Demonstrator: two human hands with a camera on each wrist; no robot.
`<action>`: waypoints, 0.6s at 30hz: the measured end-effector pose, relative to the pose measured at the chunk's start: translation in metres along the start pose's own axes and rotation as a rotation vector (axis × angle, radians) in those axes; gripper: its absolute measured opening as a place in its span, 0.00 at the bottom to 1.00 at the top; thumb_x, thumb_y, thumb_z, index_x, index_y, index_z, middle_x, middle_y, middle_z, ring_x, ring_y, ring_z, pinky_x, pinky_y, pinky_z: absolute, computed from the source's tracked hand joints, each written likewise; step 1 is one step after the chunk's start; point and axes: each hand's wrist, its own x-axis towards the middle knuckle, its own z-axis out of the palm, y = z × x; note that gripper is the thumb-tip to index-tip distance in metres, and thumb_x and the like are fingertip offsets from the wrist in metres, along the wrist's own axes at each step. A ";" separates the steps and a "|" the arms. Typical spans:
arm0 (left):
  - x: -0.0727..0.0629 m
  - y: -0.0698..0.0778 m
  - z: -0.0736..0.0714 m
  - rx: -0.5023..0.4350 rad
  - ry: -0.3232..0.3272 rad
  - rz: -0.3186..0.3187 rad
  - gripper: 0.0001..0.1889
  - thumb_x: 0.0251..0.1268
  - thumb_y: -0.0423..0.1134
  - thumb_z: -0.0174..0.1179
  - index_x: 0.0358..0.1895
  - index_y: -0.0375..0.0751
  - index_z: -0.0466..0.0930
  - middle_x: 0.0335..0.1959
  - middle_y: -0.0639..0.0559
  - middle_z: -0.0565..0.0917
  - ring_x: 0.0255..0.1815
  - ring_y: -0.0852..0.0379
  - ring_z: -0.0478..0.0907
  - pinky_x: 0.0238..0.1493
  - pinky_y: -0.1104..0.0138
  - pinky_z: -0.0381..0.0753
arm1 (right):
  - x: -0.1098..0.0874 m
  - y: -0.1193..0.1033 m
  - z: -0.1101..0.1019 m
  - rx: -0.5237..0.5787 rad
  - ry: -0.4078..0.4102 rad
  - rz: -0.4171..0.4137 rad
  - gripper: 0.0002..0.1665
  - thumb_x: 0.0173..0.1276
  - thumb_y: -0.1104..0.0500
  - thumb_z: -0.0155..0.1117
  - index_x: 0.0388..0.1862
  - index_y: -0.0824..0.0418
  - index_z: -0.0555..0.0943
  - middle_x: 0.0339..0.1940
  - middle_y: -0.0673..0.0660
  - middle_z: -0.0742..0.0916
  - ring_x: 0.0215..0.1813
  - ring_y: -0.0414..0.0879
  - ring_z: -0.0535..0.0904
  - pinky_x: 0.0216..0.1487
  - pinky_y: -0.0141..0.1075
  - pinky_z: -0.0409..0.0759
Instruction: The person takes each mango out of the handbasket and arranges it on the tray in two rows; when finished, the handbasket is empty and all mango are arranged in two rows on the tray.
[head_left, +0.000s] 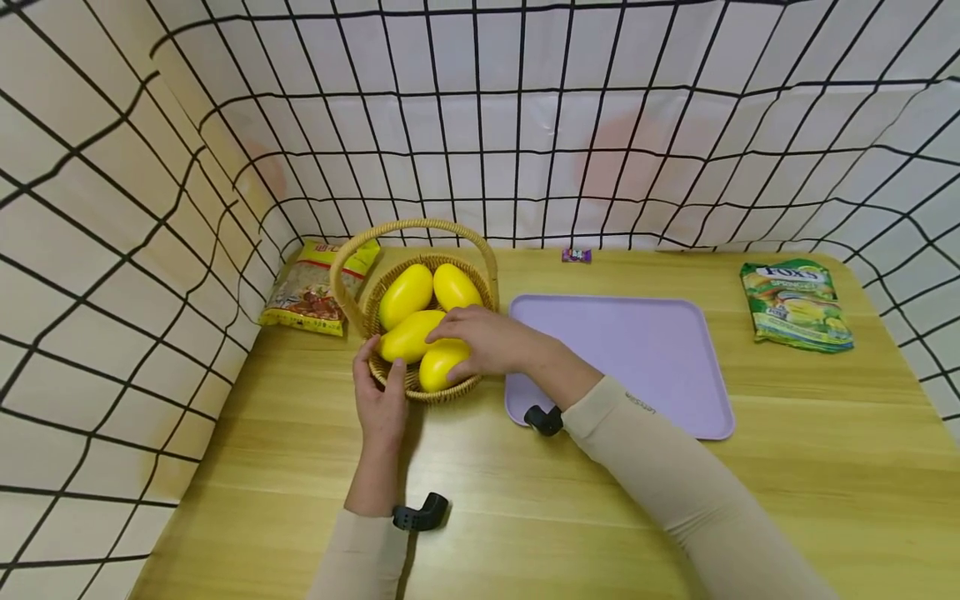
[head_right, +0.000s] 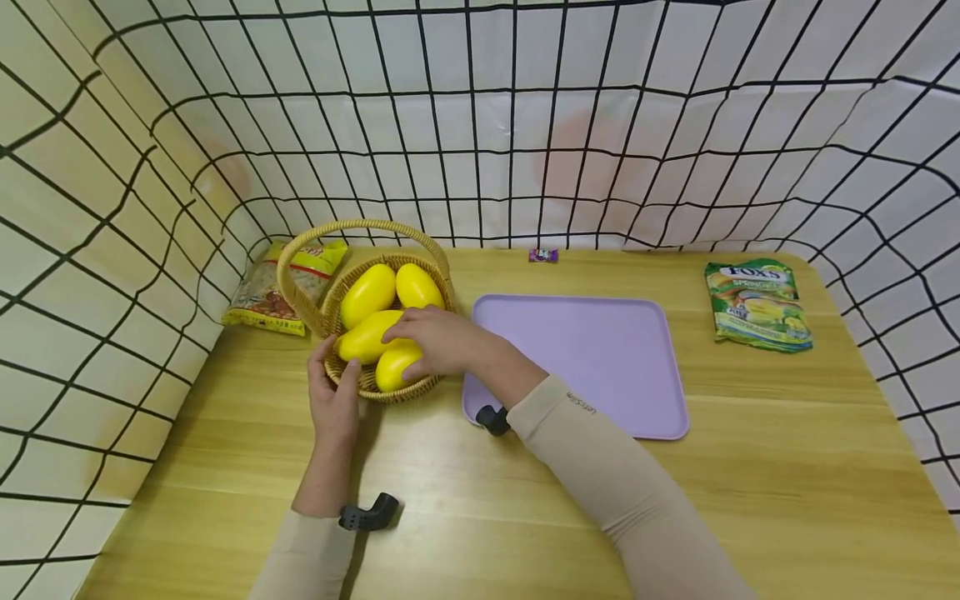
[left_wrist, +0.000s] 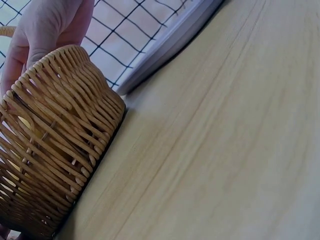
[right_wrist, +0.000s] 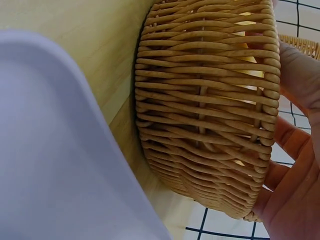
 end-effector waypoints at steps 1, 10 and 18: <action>0.000 0.000 0.000 -0.007 0.001 0.001 0.26 0.72 0.34 0.56 0.72 0.43 0.66 0.74 0.45 0.68 0.80 0.49 0.58 0.82 0.51 0.52 | 0.000 0.000 0.000 -0.005 0.001 0.001 0.35 0.65 0.45 0.74 0.70 0.51 0.78 0.69 0.53 0.80 0.72 0.50 0.72 0.78 0.45 0.66; 0.001 0.000 0.001 -0.023 -0.006 0.008 0.26 0.72 0.34 0.56 0.72 0.43 0.67 0.74 0.45 0.69 0.79 0.50 0.59 0.80 0.52 0.55 | -0.001 0.006 0.004 -0.020 0.003 0.008 0.37 0.64 0.43 0.75 0.70 0.50 0.77 0.70 0.54 0.79 0.73 0.50 0.72 0.78 0.47 0.67; 0.000 -0.001 -0.002 -0.011 -0.006 -0.006 0.26 0.72 0.35 0.56 0.72 0.44 0.67 0.75 0.47 0.68 0.81 0.50 0.57 0.81 0.51 0.53 | 0.002 0.006 0.004 -0.033 -0.007 -0.012 0.38 0.63 0.43 0.75 0.70 0.52 0.78 0.69 0.55 0.80 0.71 0.51 0.73 0.77 0.46 0.67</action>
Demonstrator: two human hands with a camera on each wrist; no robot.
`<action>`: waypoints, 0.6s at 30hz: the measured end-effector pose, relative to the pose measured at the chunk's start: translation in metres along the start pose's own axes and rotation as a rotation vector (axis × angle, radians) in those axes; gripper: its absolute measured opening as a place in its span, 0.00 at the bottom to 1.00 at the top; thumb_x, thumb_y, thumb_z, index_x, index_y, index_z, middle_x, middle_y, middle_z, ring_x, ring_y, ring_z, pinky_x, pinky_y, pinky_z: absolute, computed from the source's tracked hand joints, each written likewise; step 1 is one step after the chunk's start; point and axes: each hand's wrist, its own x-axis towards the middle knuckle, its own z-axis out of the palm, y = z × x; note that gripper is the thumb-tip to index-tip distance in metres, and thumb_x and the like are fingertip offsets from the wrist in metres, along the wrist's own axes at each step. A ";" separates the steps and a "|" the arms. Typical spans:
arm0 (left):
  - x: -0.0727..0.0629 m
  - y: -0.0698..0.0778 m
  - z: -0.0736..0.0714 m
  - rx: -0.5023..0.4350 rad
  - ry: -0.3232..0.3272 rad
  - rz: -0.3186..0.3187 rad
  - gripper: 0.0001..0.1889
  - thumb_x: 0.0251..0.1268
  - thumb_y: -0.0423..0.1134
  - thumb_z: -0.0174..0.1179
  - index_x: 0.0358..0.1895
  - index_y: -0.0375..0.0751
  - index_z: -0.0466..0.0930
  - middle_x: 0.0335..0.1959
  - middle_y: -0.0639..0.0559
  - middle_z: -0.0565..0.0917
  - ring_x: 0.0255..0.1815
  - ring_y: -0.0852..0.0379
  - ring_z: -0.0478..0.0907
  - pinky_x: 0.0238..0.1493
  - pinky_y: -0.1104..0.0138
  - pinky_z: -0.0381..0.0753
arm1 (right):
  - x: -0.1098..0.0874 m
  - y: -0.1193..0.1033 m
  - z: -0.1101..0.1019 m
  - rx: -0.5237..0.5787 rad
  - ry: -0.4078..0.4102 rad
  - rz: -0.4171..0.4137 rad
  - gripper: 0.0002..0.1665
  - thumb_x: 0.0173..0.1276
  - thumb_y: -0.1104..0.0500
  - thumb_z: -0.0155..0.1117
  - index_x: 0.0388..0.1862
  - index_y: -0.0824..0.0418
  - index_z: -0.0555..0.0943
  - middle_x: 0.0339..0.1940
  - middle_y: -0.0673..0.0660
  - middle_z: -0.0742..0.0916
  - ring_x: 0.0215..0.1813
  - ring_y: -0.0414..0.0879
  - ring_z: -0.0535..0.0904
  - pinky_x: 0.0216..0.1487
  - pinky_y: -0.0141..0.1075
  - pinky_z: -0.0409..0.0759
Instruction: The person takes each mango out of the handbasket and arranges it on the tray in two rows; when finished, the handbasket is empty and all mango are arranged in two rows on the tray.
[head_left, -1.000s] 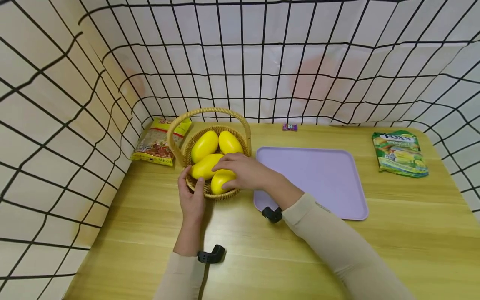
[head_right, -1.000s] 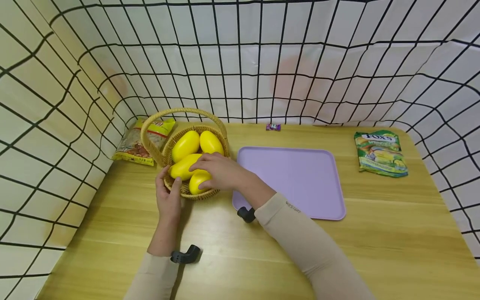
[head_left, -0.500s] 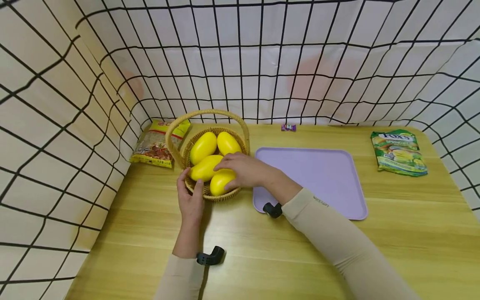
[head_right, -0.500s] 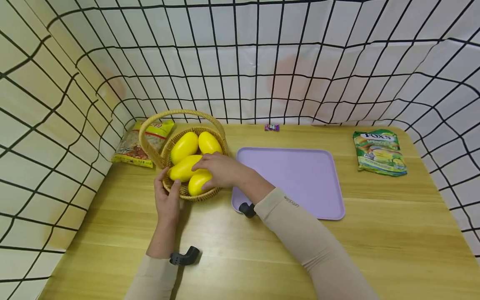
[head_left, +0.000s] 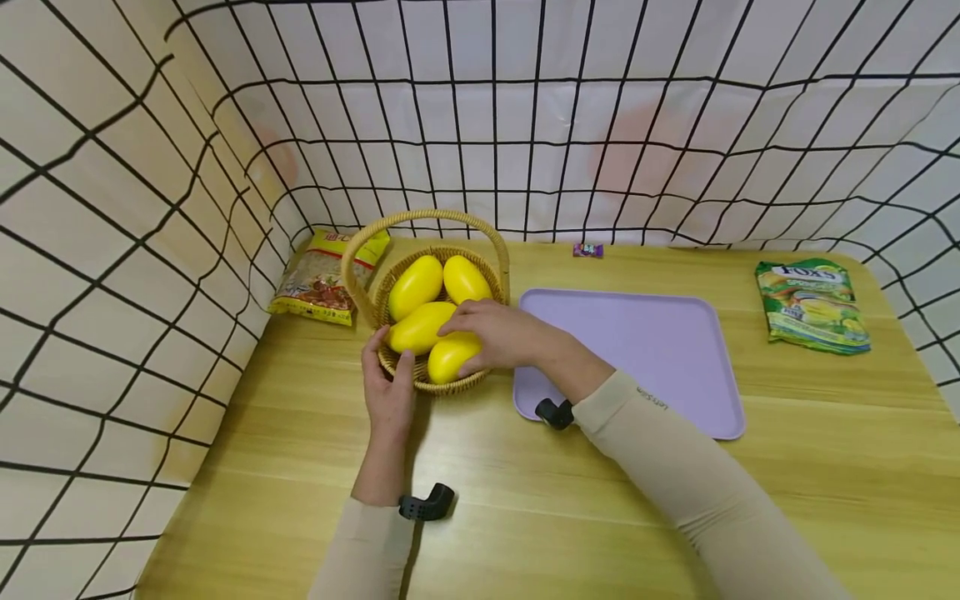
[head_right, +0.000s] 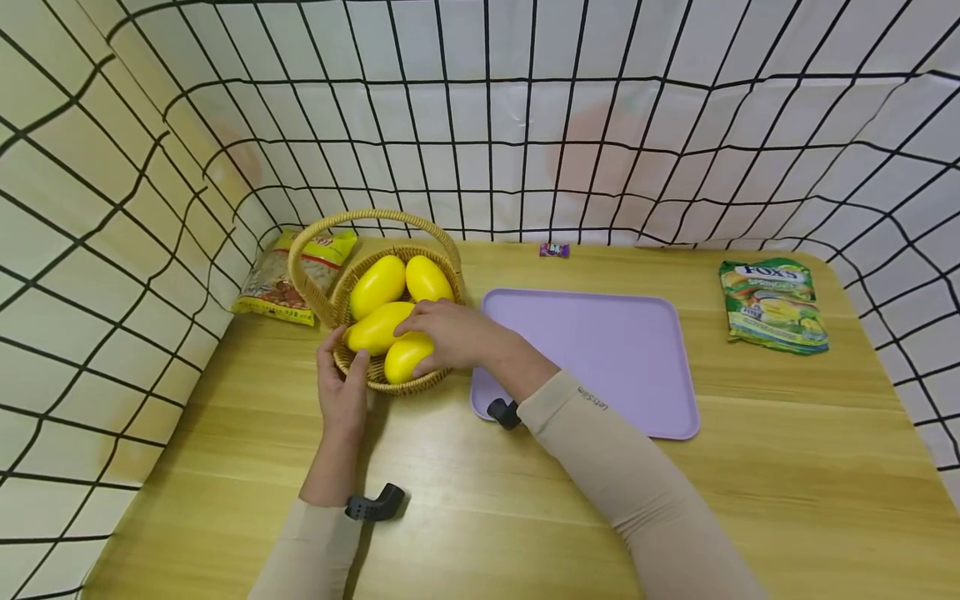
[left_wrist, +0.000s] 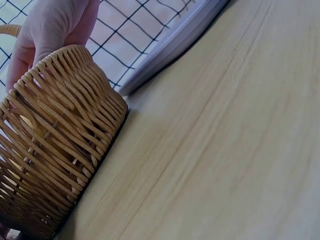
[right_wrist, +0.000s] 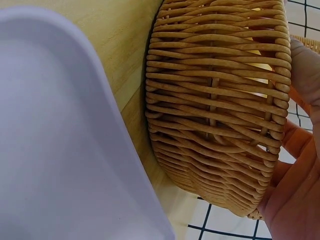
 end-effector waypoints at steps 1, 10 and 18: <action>0.000 0.000 0.000 0.003 0.001 0.001 0.26 0.72 0.36 0.56 0.72 0.44 0.67 0.74 0.47 0.68 0.80 0.50 0.57 0.81 0.51 0.52 | 0.000 0.000 0.000 0.001 0.000 -0.001 0.38 0.63 0.43 0.75 0.70 0.52 0.78 0.69 0.55 0.80 0.71 0.51 0.73 0.77 0.46 0.67; 0.000 0.000 0.001 0.015 -0.006 0.000 0.26 0.74 0.36 0.55 0.73 0.45 0.66 0.75 0.48 0.67 0.81 0.51 0.56 0.82 0.51 0.51 | 0.000 -0.001 -0.002 0.003 -0.009 0.011 0.37 0.62 0.44 0.76 0.69 0.52 0.78 0.69 0.55 0.79 0.71 0.51 0.73 0.77 0.46 0.68; 0.001 0.000 0.000 0.012 -0.003 -0.019 0.26 0.74 0.37 0.55 0.72 0.46 0.67 0.75 0.49 0.67 0.81 0.51 0.57 0.82 0.52 0.52 | 0.000 -0.003 -0.002 -0.008 -0.013 0.015 0.35 0.63 0.44 0.76 0.68 0.53 0.80 0.66 0.55 0.81 0.68 0.50 0.76 0.74 0.45 0.72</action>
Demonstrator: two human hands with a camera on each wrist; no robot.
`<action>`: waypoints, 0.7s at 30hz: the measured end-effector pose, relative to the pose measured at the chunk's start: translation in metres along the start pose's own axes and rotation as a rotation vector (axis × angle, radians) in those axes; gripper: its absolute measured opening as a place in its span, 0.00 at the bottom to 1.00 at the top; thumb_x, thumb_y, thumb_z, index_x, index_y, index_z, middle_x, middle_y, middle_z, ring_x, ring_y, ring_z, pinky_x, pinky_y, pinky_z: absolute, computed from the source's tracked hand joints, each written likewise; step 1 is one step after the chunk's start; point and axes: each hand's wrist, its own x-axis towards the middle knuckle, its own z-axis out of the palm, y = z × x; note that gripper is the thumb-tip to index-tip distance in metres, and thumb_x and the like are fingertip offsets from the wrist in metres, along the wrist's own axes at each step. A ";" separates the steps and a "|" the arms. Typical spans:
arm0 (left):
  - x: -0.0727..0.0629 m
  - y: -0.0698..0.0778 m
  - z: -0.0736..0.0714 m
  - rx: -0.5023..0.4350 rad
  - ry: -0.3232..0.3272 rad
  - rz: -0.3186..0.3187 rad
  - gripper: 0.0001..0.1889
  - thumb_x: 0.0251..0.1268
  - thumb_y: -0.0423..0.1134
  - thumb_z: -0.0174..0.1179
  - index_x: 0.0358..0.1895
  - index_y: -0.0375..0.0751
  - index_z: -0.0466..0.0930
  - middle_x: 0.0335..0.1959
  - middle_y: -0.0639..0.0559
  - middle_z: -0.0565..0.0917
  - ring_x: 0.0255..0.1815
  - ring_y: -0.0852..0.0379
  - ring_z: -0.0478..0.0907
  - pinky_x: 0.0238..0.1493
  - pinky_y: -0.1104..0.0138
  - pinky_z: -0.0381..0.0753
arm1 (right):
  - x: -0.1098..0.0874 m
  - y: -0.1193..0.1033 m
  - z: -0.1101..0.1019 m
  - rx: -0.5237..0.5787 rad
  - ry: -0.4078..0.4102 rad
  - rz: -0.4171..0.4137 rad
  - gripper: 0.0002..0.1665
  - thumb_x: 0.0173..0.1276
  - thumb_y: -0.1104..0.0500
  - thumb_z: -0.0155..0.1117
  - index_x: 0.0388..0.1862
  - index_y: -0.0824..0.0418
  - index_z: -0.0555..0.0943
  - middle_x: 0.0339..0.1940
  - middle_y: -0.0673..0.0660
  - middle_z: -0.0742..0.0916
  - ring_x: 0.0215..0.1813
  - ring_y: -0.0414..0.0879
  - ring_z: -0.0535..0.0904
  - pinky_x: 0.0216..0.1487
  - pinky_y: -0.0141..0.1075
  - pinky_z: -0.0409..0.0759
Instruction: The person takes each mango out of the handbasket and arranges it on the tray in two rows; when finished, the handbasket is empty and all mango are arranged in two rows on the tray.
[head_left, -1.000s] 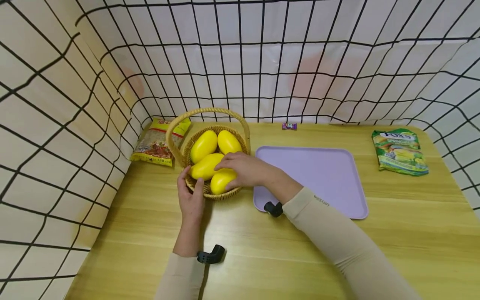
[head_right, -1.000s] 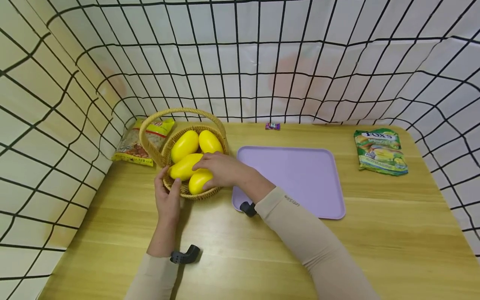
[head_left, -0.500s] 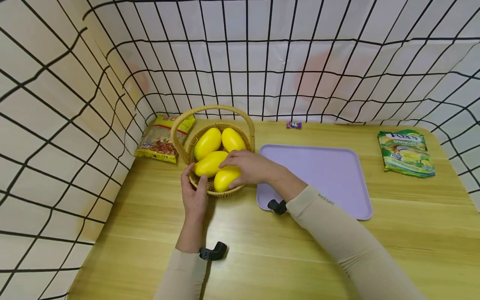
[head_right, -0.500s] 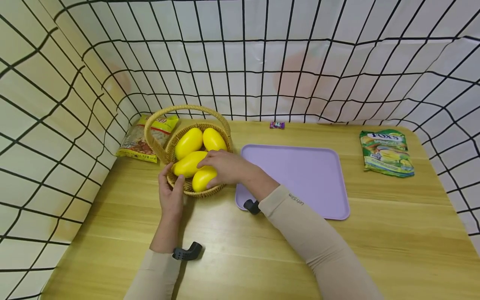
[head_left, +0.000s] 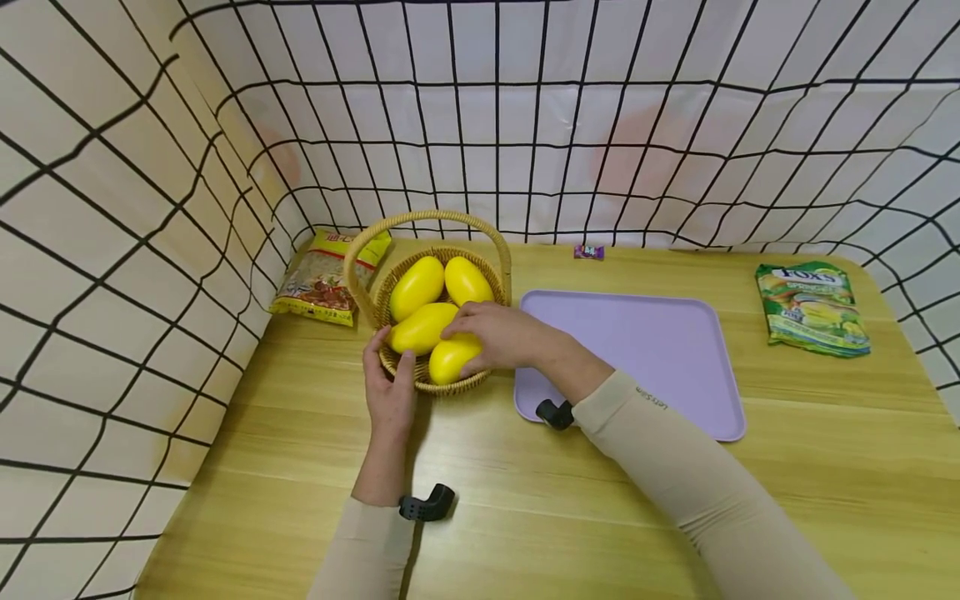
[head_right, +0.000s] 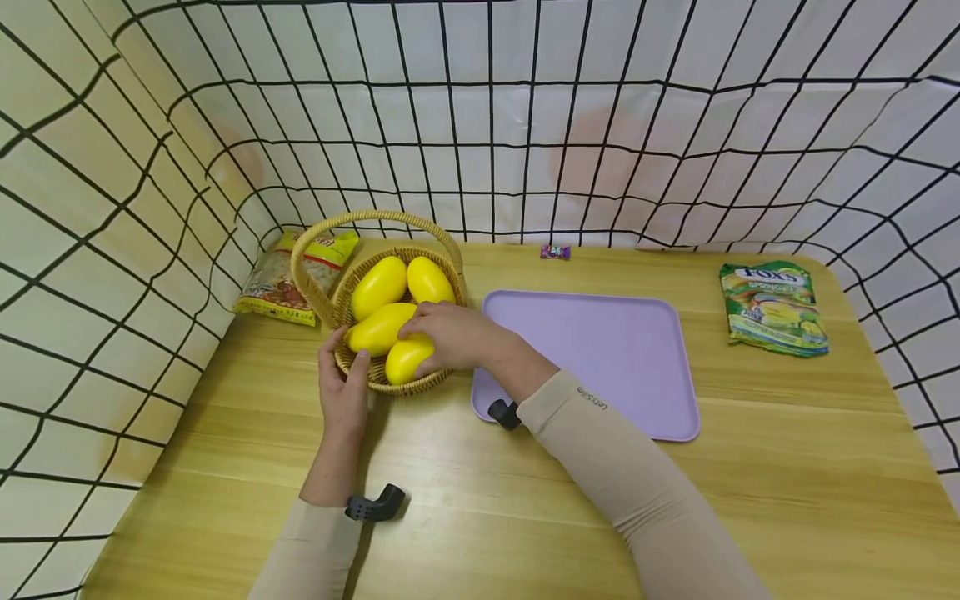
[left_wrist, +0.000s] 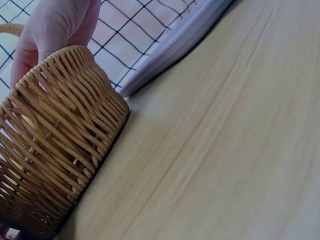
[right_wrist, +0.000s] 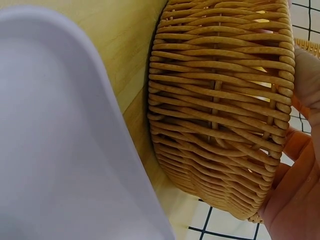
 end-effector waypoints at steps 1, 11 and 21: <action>0.000 0.000 0.000 -0.001 0.000 -0.001 0.26 0.74 0.37 0.55 0.73 0.46 0.67 0.75 0.49 0.67 0.81 0.51 0.57 0.82 0.52 0.51 | 0.000 0.000 0.000 -0.002 0.000 0.001 0.35 0.63 0.44 0.76 0.67 0.53 0.80 0.66 0.55 0.81 0.68 0.50 0.75 0.74 0.45 0.72; 0.000 0.001 0.000 -0.008 0.003 0.001 0.26 0.74 0.36 0.55 0.73 0.45 0.66 0.75 0.48 0.67 0.80 0.51 0.57 0.82 0.53 0.52 | 0.001 0.000 0.001 -0.016 -0.004 -0.005 0.35 0.64 0.44 0.75 0.67 0.52 0.80 0.66 0.54 0.81 0.68 0.49 0.75 0.74 0.45 0.71; 0.001 0.001 0.000 -0.024 -0.003 0.010 0.25 0.74 0.36 0.55 0.72 0.46 0.66 0.75 0.48 0.67 0.81 0.52 0.57 0.82 0.53 0.52 | 0.002 0.001 0.000 -0.034 -0.001 -0.012 0.35 0.63 0.43 0.75 0.68 0.53 0.80 0.66 0.55 0.80 0.68 0.49 0.76 0.73 0.44 0.72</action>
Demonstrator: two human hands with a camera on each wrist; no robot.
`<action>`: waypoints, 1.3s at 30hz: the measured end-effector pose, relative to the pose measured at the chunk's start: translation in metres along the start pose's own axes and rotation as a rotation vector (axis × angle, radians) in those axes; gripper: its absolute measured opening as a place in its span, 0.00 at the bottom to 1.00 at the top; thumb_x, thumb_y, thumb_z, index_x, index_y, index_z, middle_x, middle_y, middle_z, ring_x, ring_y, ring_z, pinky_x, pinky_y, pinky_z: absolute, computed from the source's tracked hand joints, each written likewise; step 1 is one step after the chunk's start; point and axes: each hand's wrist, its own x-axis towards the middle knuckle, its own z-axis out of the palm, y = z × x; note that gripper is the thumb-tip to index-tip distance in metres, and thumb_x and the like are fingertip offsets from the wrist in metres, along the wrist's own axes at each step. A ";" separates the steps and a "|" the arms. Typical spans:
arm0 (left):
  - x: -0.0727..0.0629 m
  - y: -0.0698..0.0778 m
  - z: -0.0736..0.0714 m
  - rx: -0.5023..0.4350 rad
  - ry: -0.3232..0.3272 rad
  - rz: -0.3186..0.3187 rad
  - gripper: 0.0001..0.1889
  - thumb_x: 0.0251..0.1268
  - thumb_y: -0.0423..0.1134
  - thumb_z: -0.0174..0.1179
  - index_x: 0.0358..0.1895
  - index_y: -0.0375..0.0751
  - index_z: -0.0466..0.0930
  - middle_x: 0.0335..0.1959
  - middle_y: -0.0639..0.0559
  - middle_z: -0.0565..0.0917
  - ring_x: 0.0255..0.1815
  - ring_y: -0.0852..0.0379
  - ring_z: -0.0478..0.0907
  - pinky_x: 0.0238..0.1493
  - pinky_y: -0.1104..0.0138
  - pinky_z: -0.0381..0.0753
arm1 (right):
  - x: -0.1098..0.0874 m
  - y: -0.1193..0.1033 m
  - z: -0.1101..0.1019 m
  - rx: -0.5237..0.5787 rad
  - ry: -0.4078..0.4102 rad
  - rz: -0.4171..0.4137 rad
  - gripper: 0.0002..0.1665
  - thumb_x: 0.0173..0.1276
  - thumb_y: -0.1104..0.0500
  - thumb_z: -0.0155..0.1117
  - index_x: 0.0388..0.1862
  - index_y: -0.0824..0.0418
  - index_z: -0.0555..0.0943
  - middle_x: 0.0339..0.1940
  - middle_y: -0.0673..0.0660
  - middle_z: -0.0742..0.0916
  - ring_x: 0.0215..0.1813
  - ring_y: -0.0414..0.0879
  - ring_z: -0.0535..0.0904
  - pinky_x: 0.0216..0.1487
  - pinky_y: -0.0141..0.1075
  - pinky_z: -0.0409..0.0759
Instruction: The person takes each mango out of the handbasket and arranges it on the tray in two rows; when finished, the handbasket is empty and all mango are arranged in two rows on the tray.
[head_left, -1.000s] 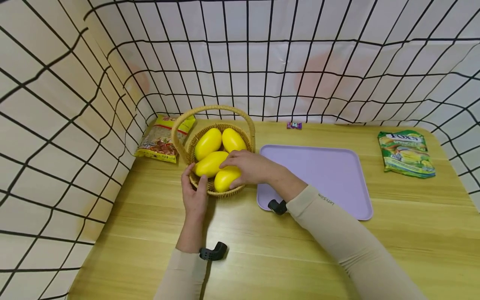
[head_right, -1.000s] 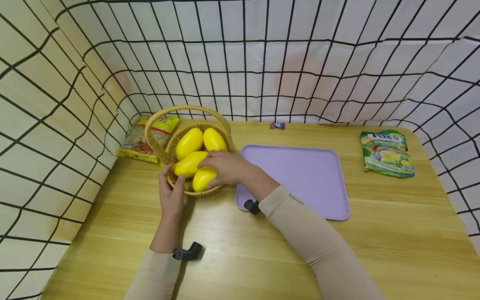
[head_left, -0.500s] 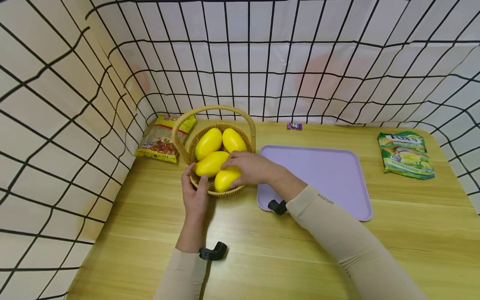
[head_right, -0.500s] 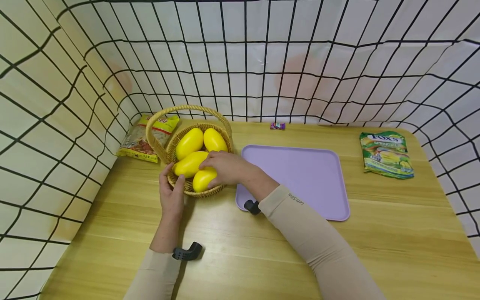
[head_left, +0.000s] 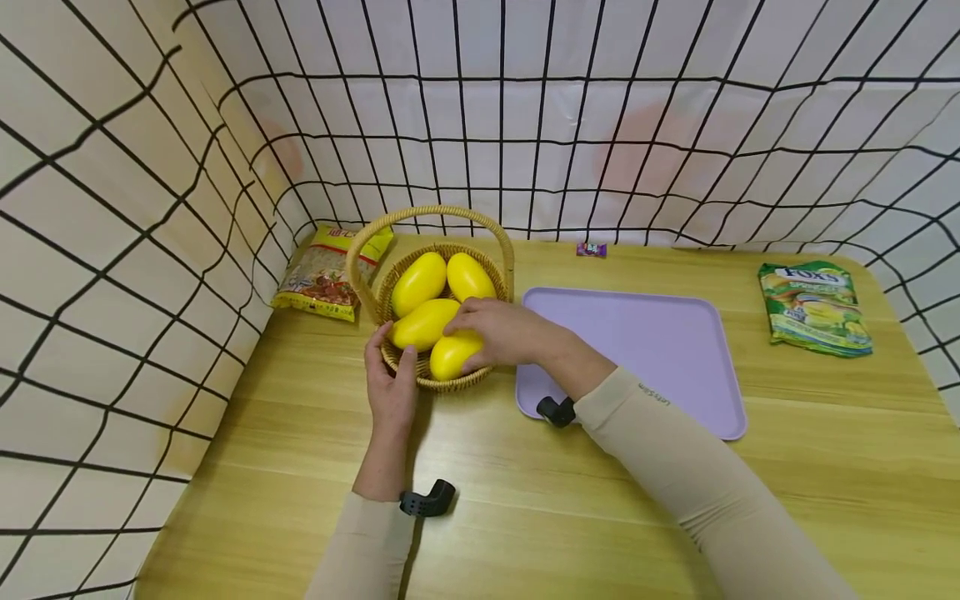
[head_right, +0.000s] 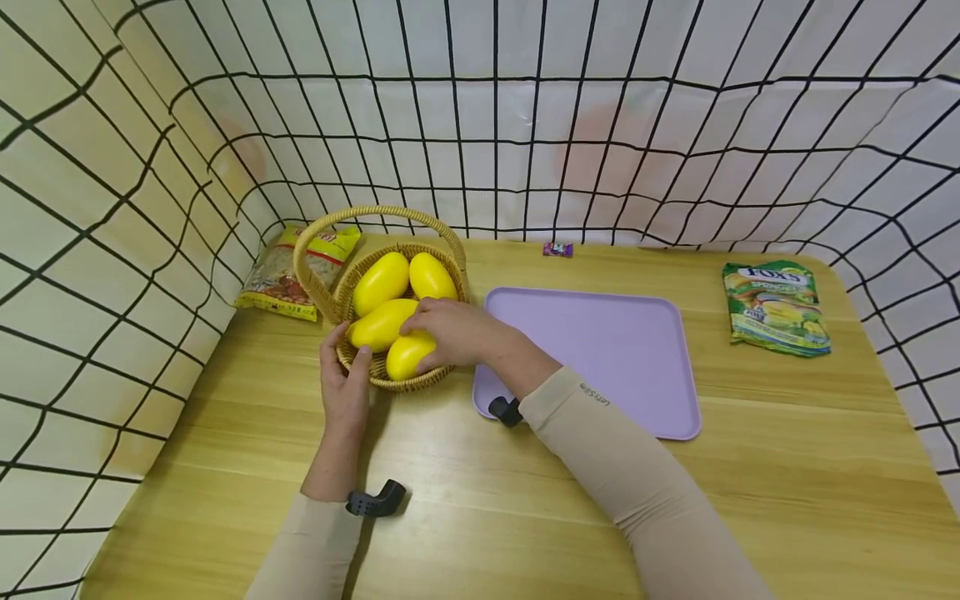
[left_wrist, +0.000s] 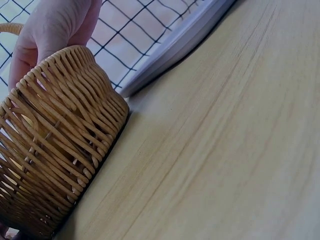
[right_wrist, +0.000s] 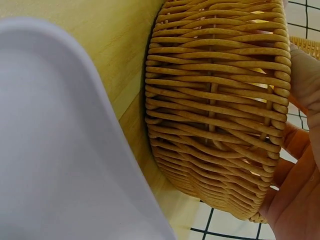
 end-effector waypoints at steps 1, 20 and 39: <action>0.000 0.000 0.001 -0.003 -0.002 0.005 0.25 0.74 0.35 0.55 0.72 0.45 0.66 0.75 0.48 0.67 0.81 0.52 0.57 0.82 0.53 0.51 | -0.001 0.000 -0.001 0.002 0.004 0.003 0.36 0.63 0.42 0.75 0.68 0.53 0.80 0.66 0.54 0.80 0.68 0.49 0.75 0.73 0.44 0.72; 0.002 0.004 0.002 0.018 -0.002 0.001 0.26 0.74 0.38 0.57 0.73 0.47 0.66 0.76 0.48 0.65 0.81 0.51 0.55 0.82 0.52 0.52 | -0.028 -0.015 -0.027 0.158 0.206 0.021 0.38 0.62 0.39 0.75 0.69 0.52 0.79 0.70 0.52 0.81 0.74 0.53 0.71 0.79 0.52 0.63; -0.002 0.000 0.000 0.057 0.009 -0.028 0.26 0.73 0.39 0.56 0.72 0.49 0.67 0.77 0.49 0.65 0.83 0.49 0.53 0.84 0.50 0.47 | -0.081 -0.013 -0.004 0.472 0.435 0.206 0.46 0.47 0.43 0.86 0.67 0.45 0.79 0.63 0.50 0.82 0.59 0.50 0.76 0.60 0.50 0.77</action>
